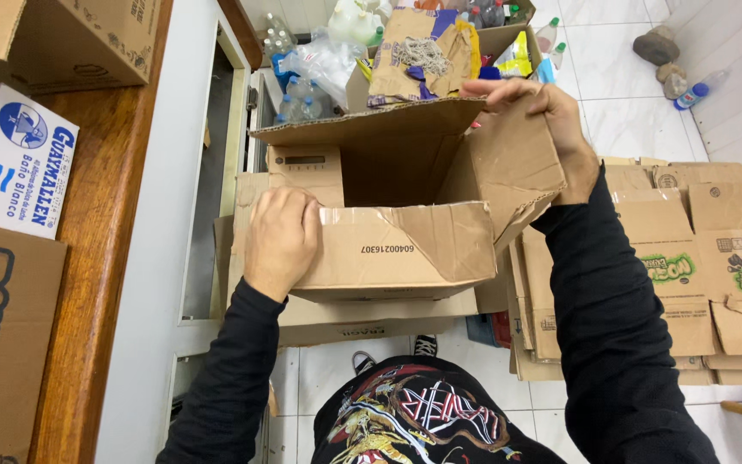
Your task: The person folds cardboard boxes by hand, closing the flaps and securing them to make compact flat-packed or sealed containers.
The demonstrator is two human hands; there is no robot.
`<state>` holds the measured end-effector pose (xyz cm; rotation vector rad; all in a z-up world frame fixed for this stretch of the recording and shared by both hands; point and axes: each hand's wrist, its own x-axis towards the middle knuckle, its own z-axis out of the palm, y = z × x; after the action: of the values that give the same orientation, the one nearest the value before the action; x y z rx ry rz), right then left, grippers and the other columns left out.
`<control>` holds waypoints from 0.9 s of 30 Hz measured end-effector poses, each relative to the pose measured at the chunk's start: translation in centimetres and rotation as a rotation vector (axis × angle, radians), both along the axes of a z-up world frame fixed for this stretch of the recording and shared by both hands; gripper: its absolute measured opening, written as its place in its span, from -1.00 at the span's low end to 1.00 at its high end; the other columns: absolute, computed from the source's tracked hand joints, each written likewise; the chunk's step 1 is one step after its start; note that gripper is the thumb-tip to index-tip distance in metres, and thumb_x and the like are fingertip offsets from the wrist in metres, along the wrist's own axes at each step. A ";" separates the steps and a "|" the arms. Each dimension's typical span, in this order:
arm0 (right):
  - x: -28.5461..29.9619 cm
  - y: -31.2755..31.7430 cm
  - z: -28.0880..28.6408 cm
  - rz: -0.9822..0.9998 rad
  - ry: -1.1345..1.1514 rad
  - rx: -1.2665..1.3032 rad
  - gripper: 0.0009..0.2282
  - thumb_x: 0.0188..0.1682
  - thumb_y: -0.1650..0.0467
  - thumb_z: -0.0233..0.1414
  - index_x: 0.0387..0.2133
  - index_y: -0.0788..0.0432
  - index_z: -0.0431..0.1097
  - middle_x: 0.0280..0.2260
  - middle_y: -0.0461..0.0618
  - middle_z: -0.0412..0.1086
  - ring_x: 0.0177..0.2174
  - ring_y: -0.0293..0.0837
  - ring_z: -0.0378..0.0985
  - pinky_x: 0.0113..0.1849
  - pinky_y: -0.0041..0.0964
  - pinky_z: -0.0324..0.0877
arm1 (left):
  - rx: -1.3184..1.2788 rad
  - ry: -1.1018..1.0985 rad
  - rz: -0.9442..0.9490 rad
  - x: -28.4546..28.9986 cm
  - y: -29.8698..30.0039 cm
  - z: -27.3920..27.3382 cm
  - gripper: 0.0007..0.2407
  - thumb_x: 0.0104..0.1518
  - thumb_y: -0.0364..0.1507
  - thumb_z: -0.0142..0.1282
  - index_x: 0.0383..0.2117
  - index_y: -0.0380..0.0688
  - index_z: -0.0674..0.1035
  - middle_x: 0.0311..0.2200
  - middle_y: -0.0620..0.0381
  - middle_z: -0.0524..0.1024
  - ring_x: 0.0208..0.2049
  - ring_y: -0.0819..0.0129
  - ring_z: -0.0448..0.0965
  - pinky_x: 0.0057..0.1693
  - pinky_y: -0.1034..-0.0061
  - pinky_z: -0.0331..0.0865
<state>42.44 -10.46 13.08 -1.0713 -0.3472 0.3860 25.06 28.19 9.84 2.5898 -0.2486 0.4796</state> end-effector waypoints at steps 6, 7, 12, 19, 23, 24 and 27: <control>1.1 -2.6 -3.9 -0.005 0.042 0.191 -0.80 0.00 0.36 -0.11 -0.43 0.17 0.46 0.19 0.18 0.51 0.20 0.17 0.50 0.42 0.16 0.29 | -0.013 0.034 0.015 0.3 0.1 -0.8 -0.79 0.43 -0.47 -0.08 -0.23 -0.29 0.64 -0.10 -0.07 0.56 -0.02 0.00 0.45 0.13 0.14 0.35; 1.6 -3.0 -4.5 -0.004 0.036 0.191 -0.80 0.00 0.36 -0.11 -0.43 0.17 0.46 0.19 0.18 0.51 0.20 0.17 0.50 0.42 0.16 0.29 | -0.013 0.028 0.016 0.6 0.2 -0.9 -0.79 0.43 -0.47 -0.08 -0.23 -0.29 0.64 -0.10 -0.07 0.56 -0.02 0.00 0.45 0.13 0.14 0.35; -2.3 1.2 0.5 0.074 -0.232 0.004 -0.64 0.08 0.32 -0.36 -0.10 0.08 0.42 0.43 0.36 0.23 0.40 0.30 0.36 0.43 0.34 0.18 | 0.118 0.187 0.098 0.8 0.0 -1.7 -0.85 0.41 -0.34 0.04 -0.12 -0.05 0.64 -0.07 0.12 0.45 0.12 0.09 0.46 0.18 0.12 0.47; -1.6 7.2 -0.3 -0.228 -0.726 -0.896 -0.58 0.37 0.07 -0.20 0.23 -0.02 0.47 0.46 0.31 -0.11 0.44 0.55 -0.05 0.38 0.55 -0.06 | 0.165 0.145 0.231 2.1 -1.8 1.9 -0.64 0.24 -0.30 0.18 0.11 -0.18 0.64 0.23 -0.18 0.39 0.16 -0.12 0.47 0.06 0.03 0.59; -2.6 8.8 -2.8 -0.720 -1.161 -1.146 -0.07 -0.17 0.07 0.55 0.43 0.04 0.18 0.32 0.27 0.05 0.28 0.42 0.20 0.29 0.30 0.18 | 0.126 0.323 0.350 4.6 -2.7 2.3 -0.16 0.06 0.00 0.41 0.39 -0.34 0.38 0.44 -0.49 0.14 0.34 -0.33 0.33 0.15 -0.27 0.52; -2.9 8.8 -3.5 -0.800 -1.196 -1.289 0.21 -0.37 0.02 0.65 0.57 -0.04 0.04 0.29 0.28 0.07 0.21 0.41 0.22 0.23 0.36 0.20 | 0.132 0.360 0.368 5.4 -2.9 1.8 -0.02 -0.01 0.06 0.48 0.45 -0.39 0.27 0.45 -0.56 0.08 0.38 -0.38 0.29 0.20 -0.33 0.47; -3.3 8.8 -2.0 -0.858 -1.470 -1.324 -0.20 -0.29 0.09 0.66 0.16 0.19 0.50 0.11 0.20 0.33 0.24 0.32 0.28 0.27 0.52 -0.11 | 0.123 0.406 0.444 7.4 -4.4 0.7 0.07 -0.12 0.05 0.56 0.41 -0.49 0.23 0.41 -0.61 0.11 0.32 -0.39 0.34 0.20 -0.32 0.46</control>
<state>39.19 -1.69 11.05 -2.5457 -0.8937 -1.2499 32.48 23.77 10.57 2.7899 0.4556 0.0746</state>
